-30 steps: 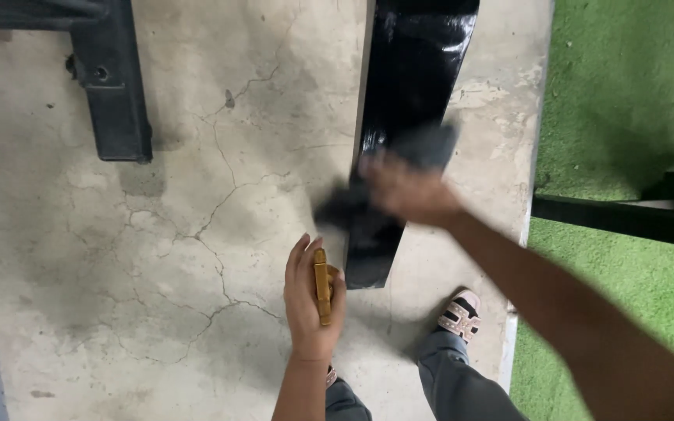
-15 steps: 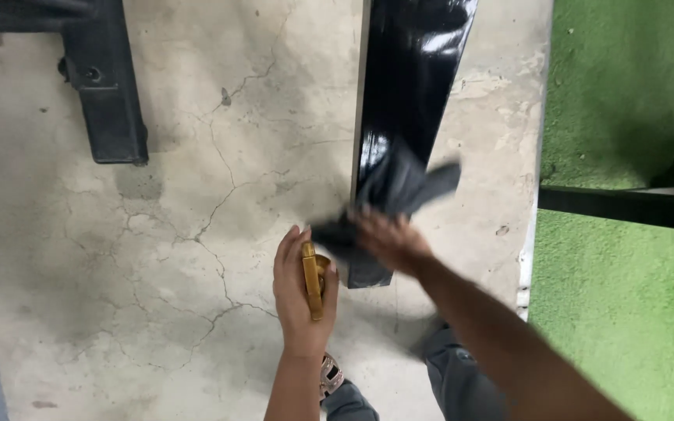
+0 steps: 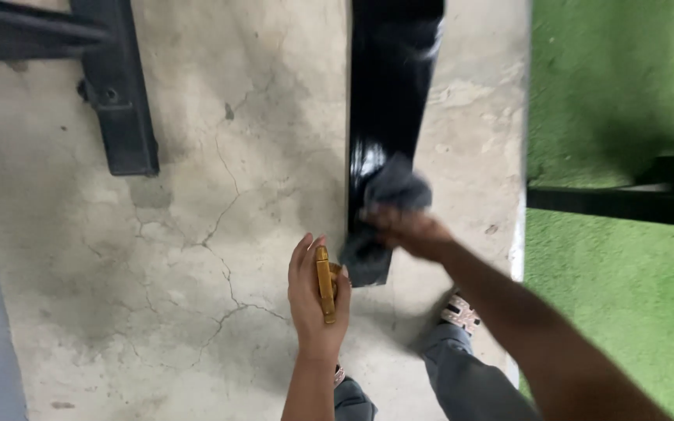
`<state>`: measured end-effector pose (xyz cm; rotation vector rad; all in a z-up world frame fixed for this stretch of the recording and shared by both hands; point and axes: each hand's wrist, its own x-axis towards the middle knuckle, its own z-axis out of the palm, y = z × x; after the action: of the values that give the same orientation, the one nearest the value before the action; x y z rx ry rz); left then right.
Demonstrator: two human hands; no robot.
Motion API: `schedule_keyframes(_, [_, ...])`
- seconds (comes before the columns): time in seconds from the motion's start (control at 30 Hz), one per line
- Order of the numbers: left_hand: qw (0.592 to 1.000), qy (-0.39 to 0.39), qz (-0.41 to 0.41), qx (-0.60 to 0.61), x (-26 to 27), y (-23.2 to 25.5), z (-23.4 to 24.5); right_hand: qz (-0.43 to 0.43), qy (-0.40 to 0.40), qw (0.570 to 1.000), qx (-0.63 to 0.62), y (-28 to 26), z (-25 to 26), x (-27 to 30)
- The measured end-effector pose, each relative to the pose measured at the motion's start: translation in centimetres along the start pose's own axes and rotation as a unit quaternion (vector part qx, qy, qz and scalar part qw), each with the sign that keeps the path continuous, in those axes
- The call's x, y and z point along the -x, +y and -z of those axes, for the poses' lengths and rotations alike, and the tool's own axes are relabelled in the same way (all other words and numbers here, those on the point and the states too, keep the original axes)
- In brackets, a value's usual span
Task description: Cleaning gym machines and benches with a spray bottle and cloth.
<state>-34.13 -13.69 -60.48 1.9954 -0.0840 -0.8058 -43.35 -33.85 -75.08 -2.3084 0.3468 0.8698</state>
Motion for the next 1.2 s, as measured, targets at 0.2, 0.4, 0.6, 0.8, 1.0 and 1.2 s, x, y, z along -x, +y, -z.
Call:
schedule_keyframes(0.2, [0.993, 0.032, -0.116, 0.004, 1.5, 4.1, 0.5, 0.162, 0.228, 0.889, 0.363, -0.4, 16.9, 0.1])
schedule_keyframes(0.4, [0.960, 0.093, -0.206, -0.163, 3.1, 10.4, 2.0, 0.056, 0.302, 0.931, 0.196, -4.9, 23.4, -1.3])
schedule_keyframes(0.6, [0.983, 0.068, -0.131, -0.106, 4.6, 17.4, 3.3, -0.063, 0.382, 0.914, 0.123, -5.7, 21.2, -4.3])
schedule_keyframes(0.8, [0.962, 0.095, -0.220, -0.134, 4.9, 19.0, 3.7, -0.087, 0.295, 0.936, 0.173, -1.4, 23.3, -2.3])
schedule_keyframes(1.0, [0.988, 0.021, -0.149, -0.039, 2.8, 23.7, 5.2, -0.180, 0.255, 0.937, 0.159, 0.5, 28.0, 2.2])
schedule_keyframes(1.2, [0.991, -0.051, -0.102, 0.067, -2.7, 27.0, 8.9, -0.092, 0.427, 0.892, -0.113, -2.1, 36.4, 8.2])
